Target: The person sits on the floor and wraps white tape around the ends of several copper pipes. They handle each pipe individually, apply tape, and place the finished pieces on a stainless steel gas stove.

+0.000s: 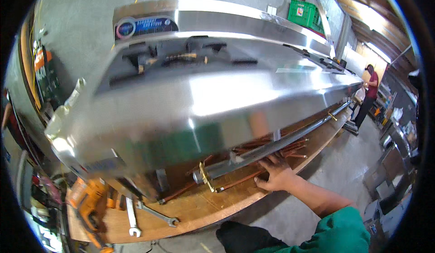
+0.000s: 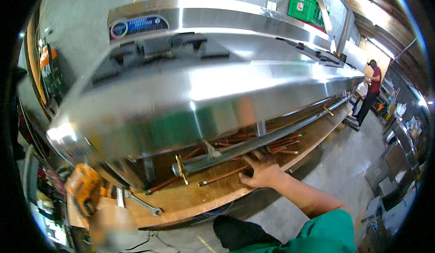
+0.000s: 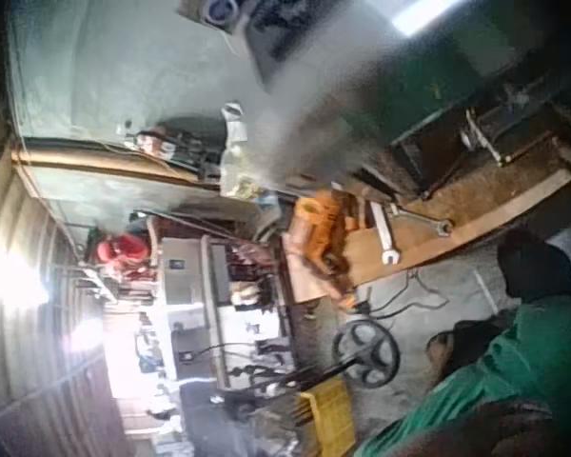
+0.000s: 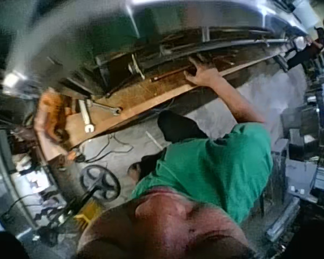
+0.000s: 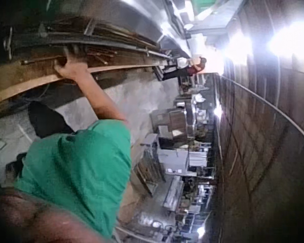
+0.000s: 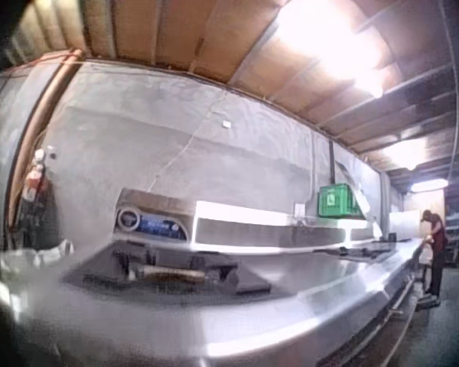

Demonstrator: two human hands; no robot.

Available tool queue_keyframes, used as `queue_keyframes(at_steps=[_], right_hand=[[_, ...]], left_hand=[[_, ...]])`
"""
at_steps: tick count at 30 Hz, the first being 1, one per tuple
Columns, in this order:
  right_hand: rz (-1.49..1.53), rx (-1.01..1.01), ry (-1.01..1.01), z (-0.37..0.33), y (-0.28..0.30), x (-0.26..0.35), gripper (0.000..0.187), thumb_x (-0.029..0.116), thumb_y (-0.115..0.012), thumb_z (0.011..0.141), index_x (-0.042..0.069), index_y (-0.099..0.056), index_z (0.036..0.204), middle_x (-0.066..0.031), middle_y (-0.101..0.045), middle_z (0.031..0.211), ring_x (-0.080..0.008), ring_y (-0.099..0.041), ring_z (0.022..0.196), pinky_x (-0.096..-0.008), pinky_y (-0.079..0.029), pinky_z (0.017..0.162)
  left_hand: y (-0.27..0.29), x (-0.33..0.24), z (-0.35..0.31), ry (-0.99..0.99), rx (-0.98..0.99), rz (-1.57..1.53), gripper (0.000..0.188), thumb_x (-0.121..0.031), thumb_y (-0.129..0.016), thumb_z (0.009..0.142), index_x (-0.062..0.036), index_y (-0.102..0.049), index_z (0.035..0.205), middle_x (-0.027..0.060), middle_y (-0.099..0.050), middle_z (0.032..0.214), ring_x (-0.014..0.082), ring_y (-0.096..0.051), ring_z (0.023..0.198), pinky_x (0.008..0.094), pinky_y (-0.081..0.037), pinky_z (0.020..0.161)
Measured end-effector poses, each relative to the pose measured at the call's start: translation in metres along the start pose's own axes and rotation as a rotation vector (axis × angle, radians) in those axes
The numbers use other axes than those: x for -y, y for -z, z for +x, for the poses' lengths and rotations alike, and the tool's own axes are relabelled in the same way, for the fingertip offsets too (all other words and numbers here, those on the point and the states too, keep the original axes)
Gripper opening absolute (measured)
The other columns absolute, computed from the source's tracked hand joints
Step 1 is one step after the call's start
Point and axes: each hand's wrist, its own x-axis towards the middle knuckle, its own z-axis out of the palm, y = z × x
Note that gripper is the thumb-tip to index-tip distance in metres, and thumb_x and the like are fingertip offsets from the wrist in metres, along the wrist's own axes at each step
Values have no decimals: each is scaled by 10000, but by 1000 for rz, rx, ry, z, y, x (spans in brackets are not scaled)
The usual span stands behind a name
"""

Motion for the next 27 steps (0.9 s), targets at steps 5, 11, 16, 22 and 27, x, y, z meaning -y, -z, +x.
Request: queue_keyframes(at_steps=[5,11,16,22,27], right_hand=[[142,539,-32,49,38,-30,1117,765,-539,761,23,-177,1514,-243,-140,1566,-405,-130,1453,-488,-130,1196],[284,618,-43,54,61,-50,1144,717,-645,724,56,-153,1518,-246,-128,1561,-410,-124,1449,-511,-162,1188],[419,483,101,61,10,-75,1070,647,-690,738,67,-214,1501,-236,-211,1533,-412,-211,1419,-516,-238,1155],[499,422,63,52,10,-85,1001,546,-715,770,46,-239,1495,-227,-184,1547,-414,-148,1432,-497,-160,1182],[694,501,135,61,15,-90,924,485,-732,779,52,-299,1470,-212,-264,1516,-406,-201,1415,-497,-164,1178]], left_hand=[[40,-15,8,76,277,-169,272,-313,-646,847,-43,-643,878,115,-668,834,283,-659,774,385,-510,697],[174,-104,110,204,697,-462,276,-262,-684,804,-46,-670,976,146,-696,958,339,-674,894,414,-524,790],[218,-179,269,-153,214,-222,372,-225,-669,818,-9,-615,1116,219,-607,1190,406,-542,1139,471,-430,980],[149,-185,337,-185,223,196,638,-461,-607,871,-17,-522,1322,215,-494,1385,381,-368,1346,535,-280,1108],[97,-173,356,-128,413,138,472,-444,-599,886,-131,-597,1240,161,-568,1306,369,-498,1209,518,-373,1035]])
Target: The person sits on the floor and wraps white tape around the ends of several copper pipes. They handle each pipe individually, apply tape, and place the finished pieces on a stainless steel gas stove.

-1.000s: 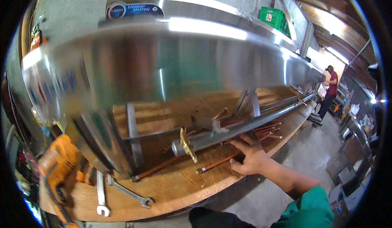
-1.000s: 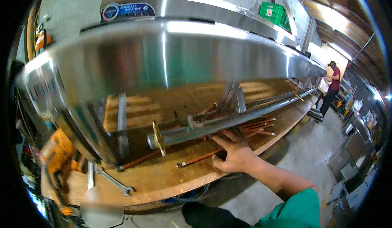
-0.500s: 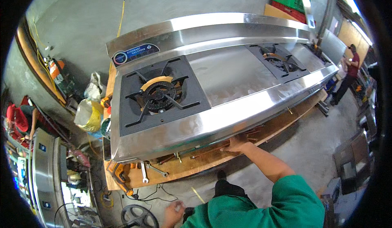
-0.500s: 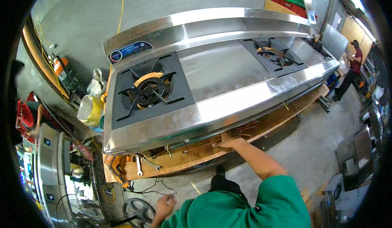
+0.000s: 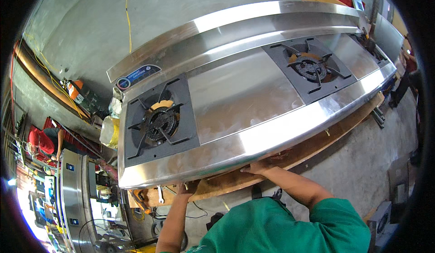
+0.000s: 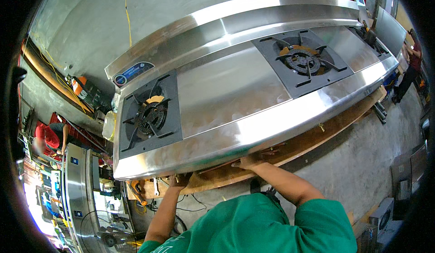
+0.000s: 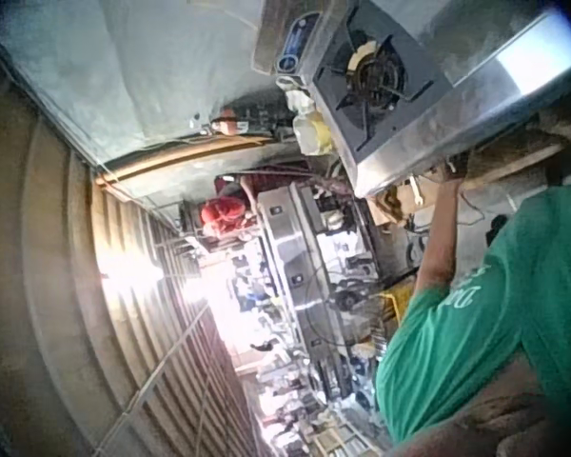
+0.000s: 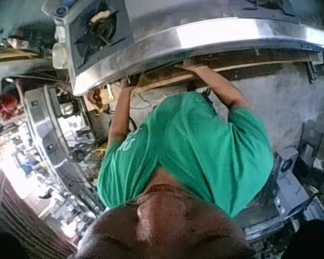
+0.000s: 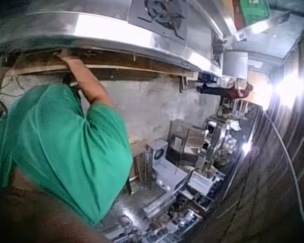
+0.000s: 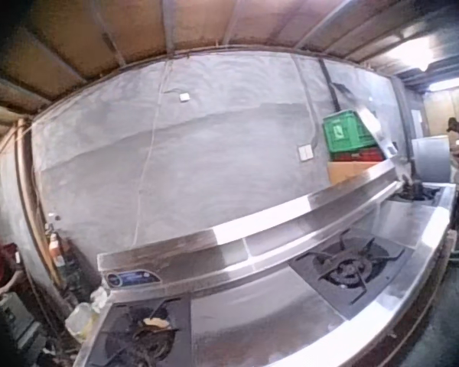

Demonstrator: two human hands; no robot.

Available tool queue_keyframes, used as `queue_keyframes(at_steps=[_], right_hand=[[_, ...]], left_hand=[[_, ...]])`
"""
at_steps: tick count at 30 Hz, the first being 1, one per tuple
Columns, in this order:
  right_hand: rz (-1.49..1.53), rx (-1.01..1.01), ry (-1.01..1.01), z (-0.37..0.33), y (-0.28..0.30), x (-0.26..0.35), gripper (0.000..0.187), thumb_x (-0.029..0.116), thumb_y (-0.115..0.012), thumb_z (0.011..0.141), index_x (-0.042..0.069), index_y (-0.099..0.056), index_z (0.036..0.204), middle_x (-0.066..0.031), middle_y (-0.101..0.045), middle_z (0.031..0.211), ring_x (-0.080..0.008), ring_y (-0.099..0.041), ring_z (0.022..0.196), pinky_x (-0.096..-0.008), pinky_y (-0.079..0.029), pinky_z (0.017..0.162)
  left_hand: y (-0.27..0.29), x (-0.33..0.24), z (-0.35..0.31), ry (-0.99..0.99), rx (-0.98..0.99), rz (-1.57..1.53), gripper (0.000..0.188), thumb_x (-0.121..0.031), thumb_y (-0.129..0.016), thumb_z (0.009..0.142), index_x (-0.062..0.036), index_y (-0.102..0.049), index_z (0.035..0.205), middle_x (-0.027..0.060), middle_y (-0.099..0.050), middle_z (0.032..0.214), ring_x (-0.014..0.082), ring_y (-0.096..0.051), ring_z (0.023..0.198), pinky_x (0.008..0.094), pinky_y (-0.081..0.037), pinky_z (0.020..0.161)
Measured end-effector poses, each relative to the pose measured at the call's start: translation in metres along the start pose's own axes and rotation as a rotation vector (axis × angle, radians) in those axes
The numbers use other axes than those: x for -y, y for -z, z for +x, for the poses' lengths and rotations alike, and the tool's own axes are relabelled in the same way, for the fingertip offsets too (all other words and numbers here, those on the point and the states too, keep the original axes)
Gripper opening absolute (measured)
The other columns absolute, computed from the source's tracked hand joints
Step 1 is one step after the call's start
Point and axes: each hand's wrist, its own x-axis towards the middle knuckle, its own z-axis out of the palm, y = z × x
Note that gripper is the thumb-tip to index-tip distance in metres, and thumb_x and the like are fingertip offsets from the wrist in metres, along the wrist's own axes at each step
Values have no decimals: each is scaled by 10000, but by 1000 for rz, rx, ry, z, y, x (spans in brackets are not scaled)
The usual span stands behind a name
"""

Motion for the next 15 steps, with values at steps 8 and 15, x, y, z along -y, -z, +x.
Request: queue_keyframes(at_steps=[8,15], right_hand=[[11,-65,-2,0,-4,-20,867,541,-675,809,39,-351,1437,-227,-335,1472,-412,-298,1367,-502,-246,1143],[-97,11,-38,6,-2,-24,858,527,-671,816,37,-342,1439,-223,-324,1480,-412,-262,1394,-497,-214,1163]], left_hand=[[-28,-12,10,15,140,359,488,-393,-518,930,-187,-499,1373,112,-485,1427,306,-425,1326,504,-304,1108],[10,-10,-3,-98,359,192,426,-382,-485,933,-160,-585,1282,153,-610,1255,329,-549,1184,461,-418,1022]])
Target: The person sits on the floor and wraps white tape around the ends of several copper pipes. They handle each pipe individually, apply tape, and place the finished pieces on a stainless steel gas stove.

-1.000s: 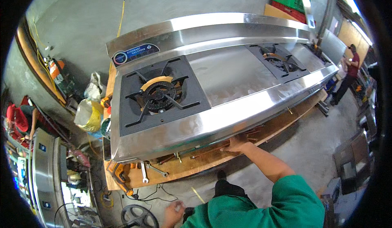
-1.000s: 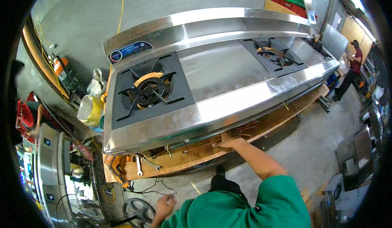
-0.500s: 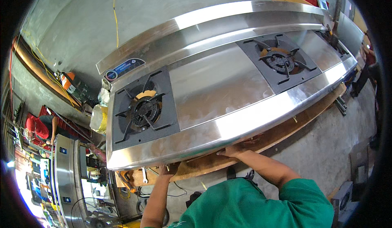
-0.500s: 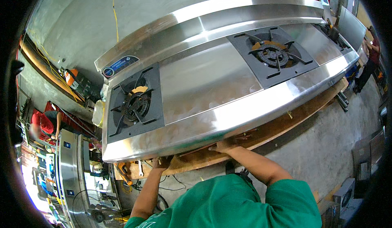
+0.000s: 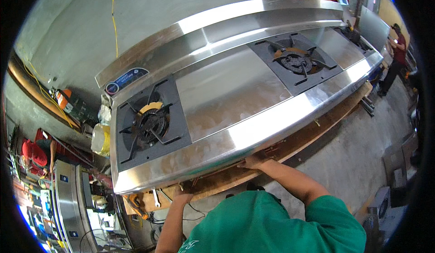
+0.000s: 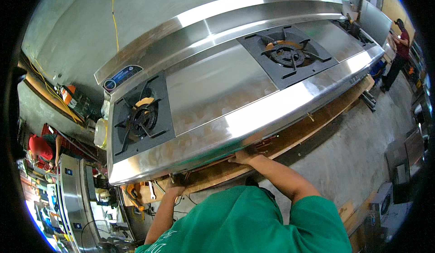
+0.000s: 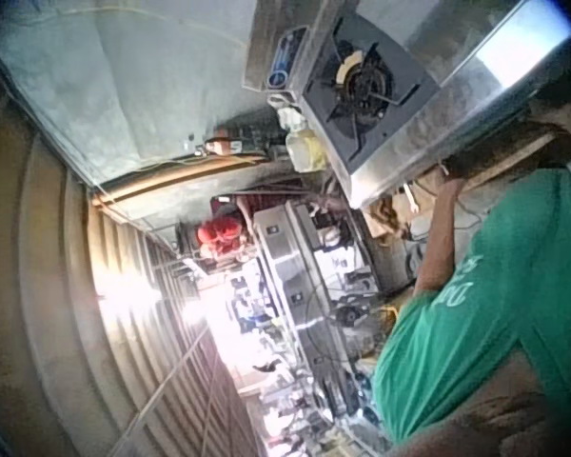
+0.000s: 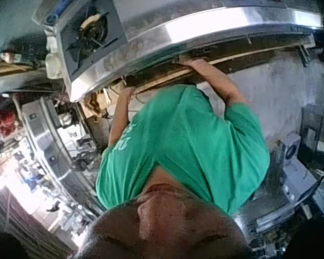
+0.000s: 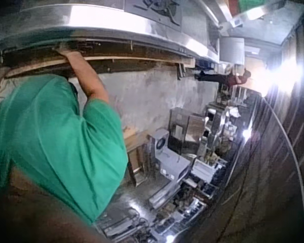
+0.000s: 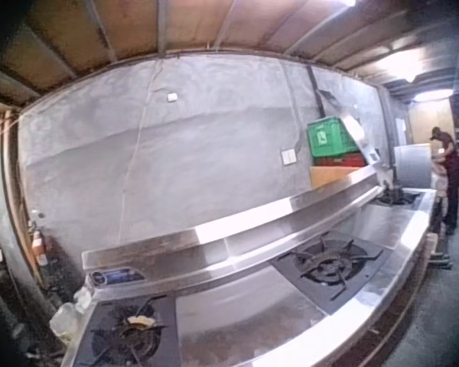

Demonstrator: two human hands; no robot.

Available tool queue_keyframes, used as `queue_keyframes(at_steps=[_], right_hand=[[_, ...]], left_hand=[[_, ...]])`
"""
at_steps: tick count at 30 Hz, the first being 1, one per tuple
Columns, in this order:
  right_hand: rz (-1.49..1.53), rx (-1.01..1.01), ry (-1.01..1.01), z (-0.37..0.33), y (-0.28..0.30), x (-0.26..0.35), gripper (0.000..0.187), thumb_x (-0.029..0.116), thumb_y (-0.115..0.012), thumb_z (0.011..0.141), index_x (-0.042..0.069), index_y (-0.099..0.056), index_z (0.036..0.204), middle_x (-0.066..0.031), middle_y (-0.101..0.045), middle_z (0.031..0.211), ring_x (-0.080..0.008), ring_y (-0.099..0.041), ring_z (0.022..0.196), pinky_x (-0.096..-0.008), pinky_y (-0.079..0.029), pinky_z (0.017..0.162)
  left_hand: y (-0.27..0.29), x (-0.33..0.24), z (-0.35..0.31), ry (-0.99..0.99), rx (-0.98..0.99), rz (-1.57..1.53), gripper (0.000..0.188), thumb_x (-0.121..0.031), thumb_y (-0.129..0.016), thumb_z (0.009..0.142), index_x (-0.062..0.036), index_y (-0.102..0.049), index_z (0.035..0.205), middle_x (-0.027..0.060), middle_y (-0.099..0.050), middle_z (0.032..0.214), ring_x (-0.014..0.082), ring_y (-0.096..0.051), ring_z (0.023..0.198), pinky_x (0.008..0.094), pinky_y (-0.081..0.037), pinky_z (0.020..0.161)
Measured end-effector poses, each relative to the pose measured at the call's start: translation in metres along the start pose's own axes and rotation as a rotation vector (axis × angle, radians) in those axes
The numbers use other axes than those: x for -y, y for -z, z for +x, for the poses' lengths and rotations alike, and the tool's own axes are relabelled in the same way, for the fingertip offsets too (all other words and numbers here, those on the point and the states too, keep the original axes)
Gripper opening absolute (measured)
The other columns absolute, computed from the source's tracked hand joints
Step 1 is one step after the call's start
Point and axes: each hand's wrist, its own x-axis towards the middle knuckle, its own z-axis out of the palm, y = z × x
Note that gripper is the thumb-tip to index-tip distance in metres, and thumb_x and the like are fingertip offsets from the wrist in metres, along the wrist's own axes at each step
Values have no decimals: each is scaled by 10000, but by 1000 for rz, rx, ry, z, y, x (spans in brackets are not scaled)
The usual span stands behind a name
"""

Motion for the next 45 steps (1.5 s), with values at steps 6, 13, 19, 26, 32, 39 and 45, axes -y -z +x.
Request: queue_keyframes(at_steps=[6,13,19,26,32,39,45], right_hand=[[-166,-24,16,-30,24,30,666,390,-625,881,19,-406,1389,-230,-404,1429,-409,-371,1335,-494,-301,1128],[-368,207,-153,-30,16,36,595,263,-467,939,38,-319,1469,-220,-283,1536,-388,-298,1403,-461,-277,1156],[-95,0,-184,-27,-16,23,607,172,-534,867,45,-377,1440,-199,-351,1507,-358,-323,1399,-459,-257,1166],[-318,198,-276,-16,-8,36,507,157,-517,857,34,-509,1348,-225,-445,1431,-345,-417,1343,-463,-312,1127],[-290,45,-253,-46,-46,7,427,140,-546,808,26,-597,1217,-217,-605,1202,-352,-598,1104,-465,-472,942],[-306,-416,36,-102,-56,32,209,165,-546,817,81,-655,974,-133,-685,898,-322,-662,831,-458,-498,754],[-233,-443,-36,-94,-57,34,251,194,-533,832,79,-647,1023,-132,-665,887,-307,-655,816,-432,-494,725]], left_hand=[[35,-22,-26,-23,-107,-75,402,-398,-552,880,-145,-628,1183,161,-667,1120,356,-629,1052,451,-521,881],[-14,16,-21,71,109,-375,359,-315,-543,889,-42,-632,1105,209,-676,1044,418,-623,1002,472,-508,860],[-39,4,-44,148,-130,-672,518,-464,-474,962,22,-643,900,266,-637,846,424,-620,850,485,-472,736],[-45,3,-61,90,-180,-764,472,-411,-494,975,38,-616,897,261,-626,780,461,-610,752,504,-464,675],[-50,7,-69,101,-135,-810,355,-336,-542,978,6,-603,901,122,-603,654,249,-609,610,372,-465,578],[-35,-27,-72,151,-71,-953,339,-346,-525,997,-29,-560,883,46,-550,612,134,-534,524,315,-424,475],[-31,-151,-49,432,-110,-1853,283,-390,-466,1012,-112,-486,958,92,-610,724,140,-445,469,263,-378,425]])
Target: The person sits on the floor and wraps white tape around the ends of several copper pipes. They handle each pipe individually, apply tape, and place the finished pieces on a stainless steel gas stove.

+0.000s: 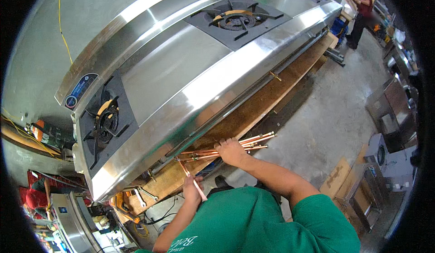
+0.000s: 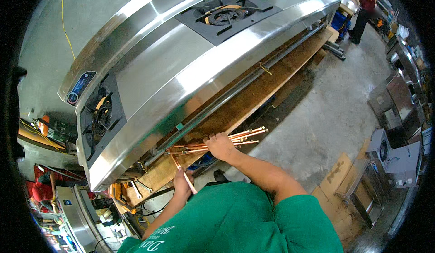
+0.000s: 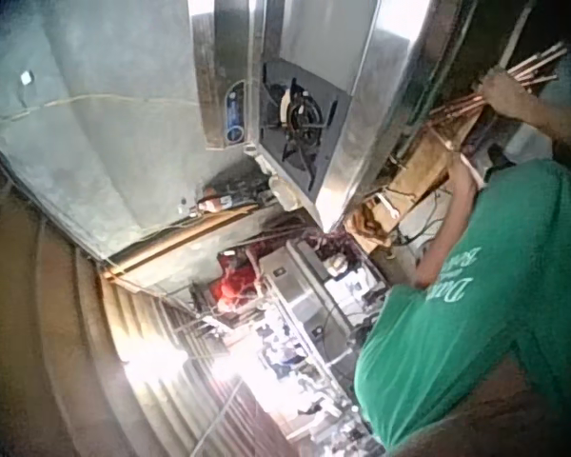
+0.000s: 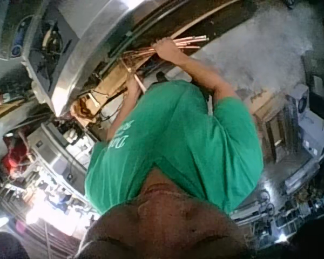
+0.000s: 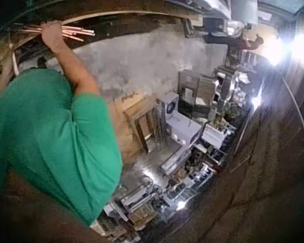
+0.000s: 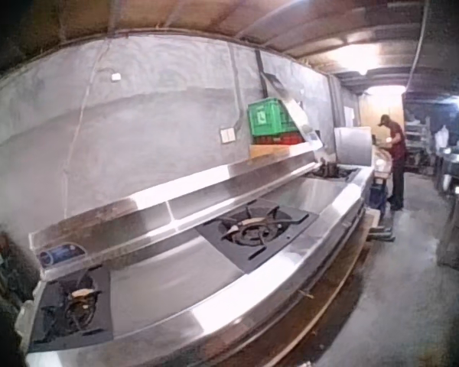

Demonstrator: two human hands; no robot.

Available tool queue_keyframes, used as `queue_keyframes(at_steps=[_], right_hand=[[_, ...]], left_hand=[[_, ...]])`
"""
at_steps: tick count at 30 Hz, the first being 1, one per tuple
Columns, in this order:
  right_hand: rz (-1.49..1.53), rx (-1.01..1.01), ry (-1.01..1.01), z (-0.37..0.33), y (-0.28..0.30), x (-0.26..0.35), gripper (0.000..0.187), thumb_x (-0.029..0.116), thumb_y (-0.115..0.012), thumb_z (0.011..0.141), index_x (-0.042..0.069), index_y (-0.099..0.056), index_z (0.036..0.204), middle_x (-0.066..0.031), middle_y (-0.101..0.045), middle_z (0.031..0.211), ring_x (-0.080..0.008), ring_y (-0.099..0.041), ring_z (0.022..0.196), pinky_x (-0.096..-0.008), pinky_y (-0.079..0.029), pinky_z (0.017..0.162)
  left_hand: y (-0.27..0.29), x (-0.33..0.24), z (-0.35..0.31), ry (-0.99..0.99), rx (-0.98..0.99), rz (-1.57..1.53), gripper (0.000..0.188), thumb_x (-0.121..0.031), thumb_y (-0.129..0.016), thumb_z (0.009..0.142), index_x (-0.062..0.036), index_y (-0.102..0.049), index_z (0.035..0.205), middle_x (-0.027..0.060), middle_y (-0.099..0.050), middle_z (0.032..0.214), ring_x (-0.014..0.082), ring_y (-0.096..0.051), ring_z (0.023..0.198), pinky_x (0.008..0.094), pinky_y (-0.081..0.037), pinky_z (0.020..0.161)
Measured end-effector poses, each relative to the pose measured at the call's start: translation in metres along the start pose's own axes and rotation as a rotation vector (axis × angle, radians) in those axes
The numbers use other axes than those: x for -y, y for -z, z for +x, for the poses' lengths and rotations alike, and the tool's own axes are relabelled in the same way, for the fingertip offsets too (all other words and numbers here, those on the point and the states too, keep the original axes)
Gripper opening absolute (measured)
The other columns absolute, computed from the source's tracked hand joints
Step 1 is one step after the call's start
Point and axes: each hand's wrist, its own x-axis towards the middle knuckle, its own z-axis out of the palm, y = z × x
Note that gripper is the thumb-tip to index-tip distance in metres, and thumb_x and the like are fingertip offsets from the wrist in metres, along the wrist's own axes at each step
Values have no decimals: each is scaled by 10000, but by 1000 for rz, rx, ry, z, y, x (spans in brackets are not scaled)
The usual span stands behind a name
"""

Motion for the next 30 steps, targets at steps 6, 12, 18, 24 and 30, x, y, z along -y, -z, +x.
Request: queue_keyframes(at_steps=[6,12,18,24,30], right_hand=[[281,57,-48,-18,18,-26,154,143,-567,783,43,-597,897,-166,-637,859,-346,-659,810,-482,-526,720],[706,-97,-403,-178,0,-124,361,123,-553,755,42,-618,1101,-219,-640,1068,-418,-643,869,-451,-537,770],[977,-30,-1504,-300,-86,-215,334,118,-617,760,8,-610,1076,-148,-656,793,-263,-682,795,-396,-540,714],[1120,5,-1434,-239,-189,-220,405,212,-644,780,29,-609,1139,-188,-690,919,-319,-688,866,-419,-542,754],[1031,158,-1049,-97,-360,-206,426,284,-633,837,12,-608,1164,-228,-688,998,-390,-675,912,-482,-534,790]], left_hand=[[-2,24,34,-125,-128,45,333,-366,-413,1016,-71,-566,1025,48,-582,688,138,-506,529,259,-401,464],[31,15,-38,-174,-116,526,273,-317,-433,1027,-73,-523,942,14,-491,587,104,-451,474,256,-377,431],[29,36,-112,-312,53,1275,281,-248,-483,1001,-13,-552,863,82,-536,584,195,-526,489,356,-413,481],[-107,-13,-13,-655,533,1468,233,-223,-545,954,-2,-612,921,114,-583,604,230,-582,526,349,-470,531],[-210,-15,79,-890,692,1432,318,-249,-493,981,37,-611,1058,63,-579,743,127,-525,611,295,-436,559]])
